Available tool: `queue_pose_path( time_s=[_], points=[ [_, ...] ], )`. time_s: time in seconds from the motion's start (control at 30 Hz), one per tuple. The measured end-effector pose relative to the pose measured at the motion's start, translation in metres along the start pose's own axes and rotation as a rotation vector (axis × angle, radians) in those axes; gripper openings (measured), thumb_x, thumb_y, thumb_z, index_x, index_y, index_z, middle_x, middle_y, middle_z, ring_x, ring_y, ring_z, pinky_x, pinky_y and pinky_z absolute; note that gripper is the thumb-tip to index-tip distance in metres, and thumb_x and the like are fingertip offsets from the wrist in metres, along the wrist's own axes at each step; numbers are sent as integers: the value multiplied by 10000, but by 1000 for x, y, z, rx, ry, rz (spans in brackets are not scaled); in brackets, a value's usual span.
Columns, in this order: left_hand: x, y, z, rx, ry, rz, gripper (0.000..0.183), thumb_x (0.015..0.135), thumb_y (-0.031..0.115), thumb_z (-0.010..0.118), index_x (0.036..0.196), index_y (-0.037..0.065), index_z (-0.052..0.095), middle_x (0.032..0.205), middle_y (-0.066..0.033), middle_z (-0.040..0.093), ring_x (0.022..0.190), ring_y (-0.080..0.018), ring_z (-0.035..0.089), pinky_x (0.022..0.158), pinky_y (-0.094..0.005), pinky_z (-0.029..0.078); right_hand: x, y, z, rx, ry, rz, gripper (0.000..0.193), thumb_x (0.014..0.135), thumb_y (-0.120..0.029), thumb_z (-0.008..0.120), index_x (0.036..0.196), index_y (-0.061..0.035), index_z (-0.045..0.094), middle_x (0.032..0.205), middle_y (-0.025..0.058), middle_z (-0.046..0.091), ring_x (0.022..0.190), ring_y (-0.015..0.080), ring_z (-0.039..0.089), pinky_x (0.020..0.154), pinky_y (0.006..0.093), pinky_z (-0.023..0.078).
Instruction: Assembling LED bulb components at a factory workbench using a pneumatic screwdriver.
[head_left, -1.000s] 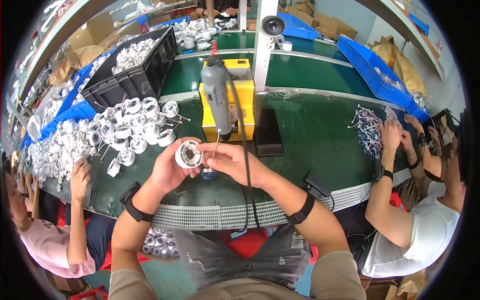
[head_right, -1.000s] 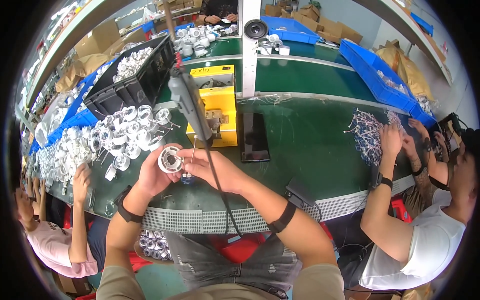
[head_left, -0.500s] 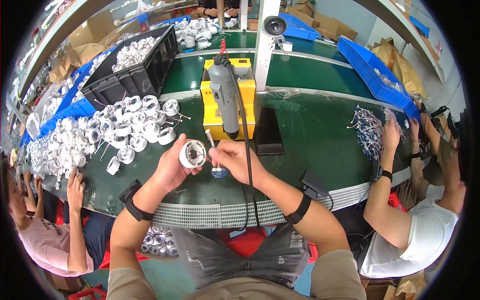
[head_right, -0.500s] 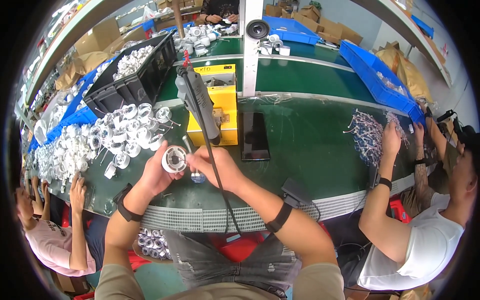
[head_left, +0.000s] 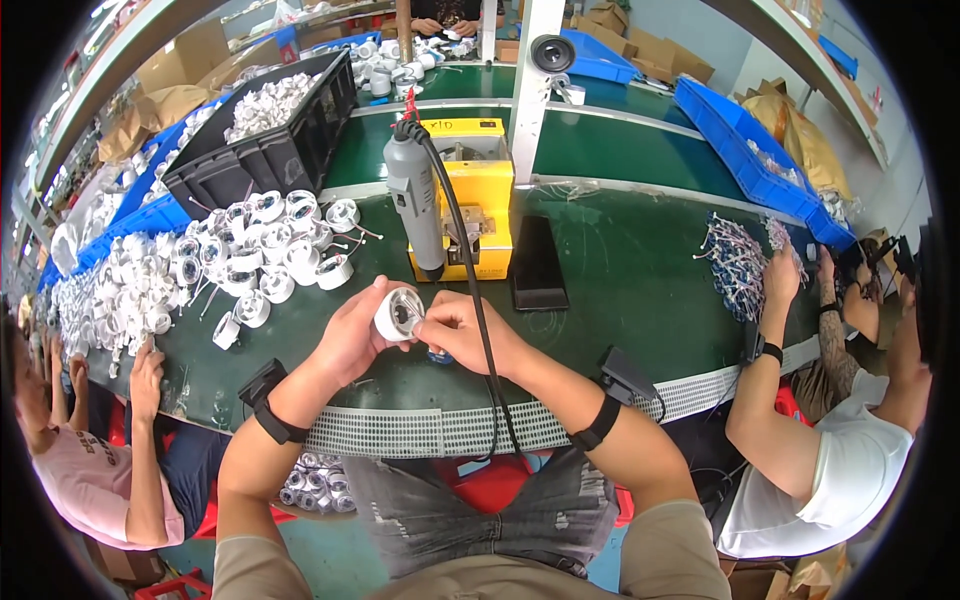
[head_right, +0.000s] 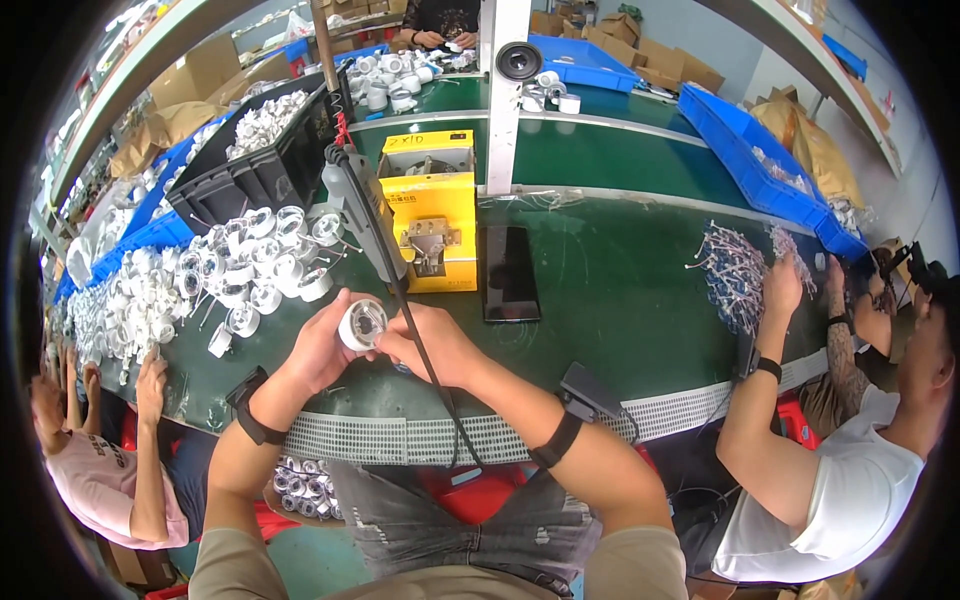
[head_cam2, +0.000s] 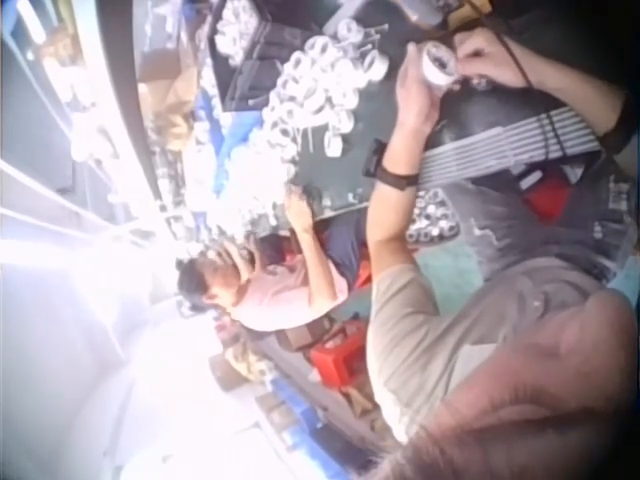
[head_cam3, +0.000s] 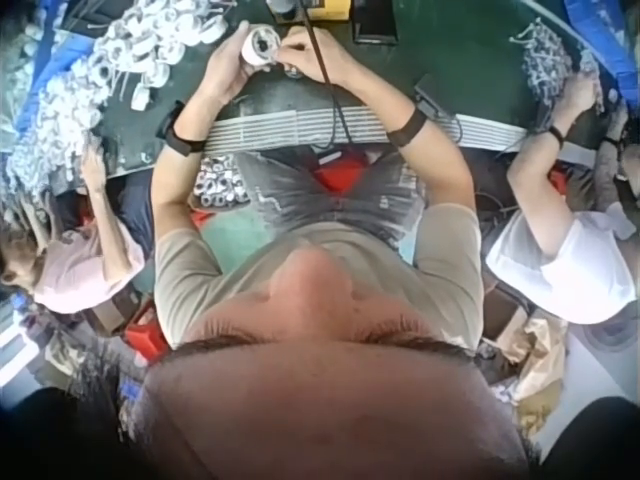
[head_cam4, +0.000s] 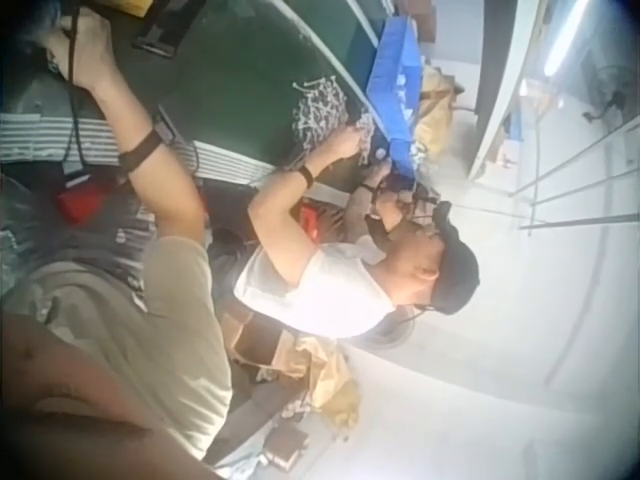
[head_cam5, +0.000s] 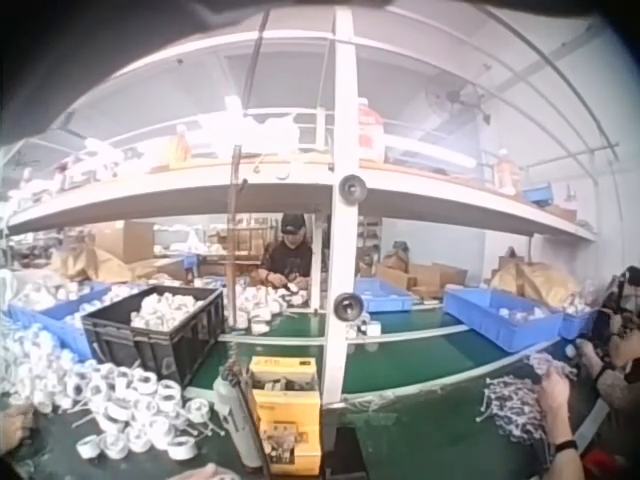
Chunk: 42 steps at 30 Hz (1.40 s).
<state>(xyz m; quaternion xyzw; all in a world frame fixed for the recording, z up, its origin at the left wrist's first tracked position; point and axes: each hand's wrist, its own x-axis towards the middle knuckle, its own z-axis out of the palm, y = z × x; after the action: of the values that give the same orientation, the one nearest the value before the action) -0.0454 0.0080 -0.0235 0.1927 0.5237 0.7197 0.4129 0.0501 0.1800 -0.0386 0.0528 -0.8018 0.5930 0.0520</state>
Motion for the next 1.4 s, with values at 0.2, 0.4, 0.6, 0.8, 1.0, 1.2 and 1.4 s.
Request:
queue_pose_path(
  time_s=[0.2,0.4,0.6,0.8,1.0,1.2,1.4],
  points=[
    [0,-1,0,33,-28,2,475,1031,384,321,1224,-2,519,989,-108,637,835,-193,641,659,-300,536,0,-5,-1,-8,-4,4,234,868,-169,607,750,29,652,791,47,529,645,106,517,578,266,400],
    [-1,-3,0,81,-111,5,488,1034,370,313,1275,-16,491,1003,-116,636,838,-196,638,689,-306,538,-1,-6,-2,-125,68,-102,249,829,-243,572,748,-37,687,735,133,585,711,265,603,674,361,453],
    [-1,-2,0,55,-118,17,503,1026,388,353,1311,-11,465,1033,-93,615,890,-172,623,742,-307,539,-1,-9,-3,-169,116,-171,217,801,-193,584,724,-3,654,803,173,573,753,311,592,693,390,454],
    [-1,-3,4,46,-109,42,491,1028,366,358,1339,-5,438,1071,-81,605,930,-158,618,764,-307,544,1,2,-3,-164,121,-150,209,807,-177,582,728,9,637,816,168,556,744,312,575,688,397,445],
    [-1,-2,3,36,-139,0,487,1027,360,365,1347,0,434,1111,-82,595,953,-161,614,795,-313,540,0,-4,-3,-80,35,-214,201,864,-142,599,767,33,587,805,71,510,746,164,509,677,298,399],
    [-1,-2,1,24,-129,-17,454,1021,323,403,1344,6,447,1121,-81,599,988,-163,617,828,-321,540,1,-8,-2,-247,197,-16,151,829,-171,631,828,-22,612,837,142,537,823,291,555,687,393,452],
    [-1,5,-1,-77,-17,50,421,1019,282,418,1345,18,453,1132,-67,598,1010,-160,616,852,-337,545,-3,-21,-19,-588,479,-451,267,741,-62,736,979,-59,615,886,124,567,790,250,612,676,323,499]
  ],
)
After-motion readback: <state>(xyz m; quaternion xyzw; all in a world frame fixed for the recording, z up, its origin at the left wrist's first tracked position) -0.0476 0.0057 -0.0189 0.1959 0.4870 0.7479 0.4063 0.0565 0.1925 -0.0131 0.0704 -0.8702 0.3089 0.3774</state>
